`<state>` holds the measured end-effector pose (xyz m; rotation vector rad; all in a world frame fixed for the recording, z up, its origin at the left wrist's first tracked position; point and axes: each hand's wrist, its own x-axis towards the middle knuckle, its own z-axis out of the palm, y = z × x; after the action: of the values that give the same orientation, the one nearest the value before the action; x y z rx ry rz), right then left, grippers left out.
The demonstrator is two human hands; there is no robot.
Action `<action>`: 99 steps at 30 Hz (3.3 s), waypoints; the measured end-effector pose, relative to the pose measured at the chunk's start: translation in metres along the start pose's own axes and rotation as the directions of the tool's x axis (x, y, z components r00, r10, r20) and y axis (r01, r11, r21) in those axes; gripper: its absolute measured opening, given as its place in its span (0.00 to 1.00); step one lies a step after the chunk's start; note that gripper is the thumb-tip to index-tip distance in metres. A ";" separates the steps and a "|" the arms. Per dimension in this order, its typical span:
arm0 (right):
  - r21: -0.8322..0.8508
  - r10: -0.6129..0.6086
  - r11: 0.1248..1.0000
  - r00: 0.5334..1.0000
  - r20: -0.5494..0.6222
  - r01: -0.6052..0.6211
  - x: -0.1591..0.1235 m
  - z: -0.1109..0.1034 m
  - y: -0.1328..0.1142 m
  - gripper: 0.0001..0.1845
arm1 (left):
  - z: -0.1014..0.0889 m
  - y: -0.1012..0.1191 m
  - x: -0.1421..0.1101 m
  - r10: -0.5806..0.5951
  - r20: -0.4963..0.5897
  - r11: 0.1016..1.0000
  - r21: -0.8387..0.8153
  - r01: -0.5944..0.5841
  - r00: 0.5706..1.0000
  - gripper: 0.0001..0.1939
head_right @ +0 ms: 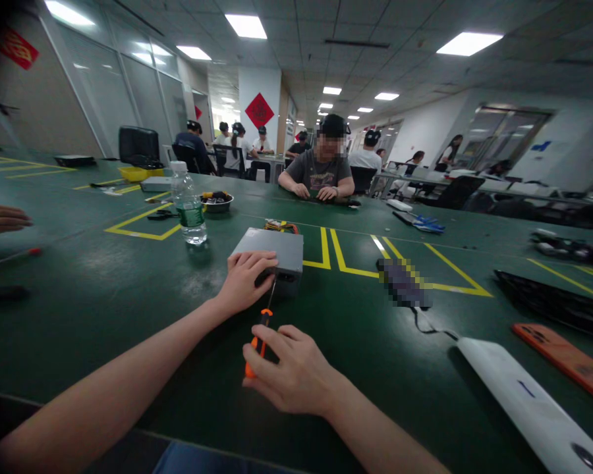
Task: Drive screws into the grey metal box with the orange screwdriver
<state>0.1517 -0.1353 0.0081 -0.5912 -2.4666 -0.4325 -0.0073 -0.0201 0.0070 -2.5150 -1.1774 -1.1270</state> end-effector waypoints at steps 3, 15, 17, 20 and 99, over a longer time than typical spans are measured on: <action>0.022 0.004 1.000 0.999 -0.054 -0.003 -0.001 0.005 0.000 0.12 | 0.000 0.000 0.000 0.000 -0.004 1.000 0.003 0.000 1.000 0.11; -0.002 -0.017 1.000 0.999 0.034 0.017 0.001 0.003 0.001 0.13 | 0.001 -0.001 0.000 0.002 0.000 1.000 0.003 -0.002 1.000 0.11; 0.003 -0.017 1.000 0.999 -0.045 0.017 -0.001 0.006 0.001 0.10 | 0.001 -0.001 0.000 0.004 0.002 1.000 0.005 -0.004 1.000 0.11; 0.051 0.012 0.999 0.992 -0.126 -0.006 -0.004 0.009 0.001 0.09 | 0.000 -0.001 0.000 0.010 -0.004 1.000 0.007 -0.010 1.000 0.11; 0.098 0.061 0.994 0.996 -0.066 -0.055 -0.005 0.001 0.008 0.17 | 0.001 -0.001 0.000 0.003 -0.006 1.000 -0.004 -0.003 1.000 0.11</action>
<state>0.1589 -0.1301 0.0055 -0.5967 -2.3834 -0.3041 -0.0071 -0.0193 0.0058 -2.5136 -1.1711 -1.1361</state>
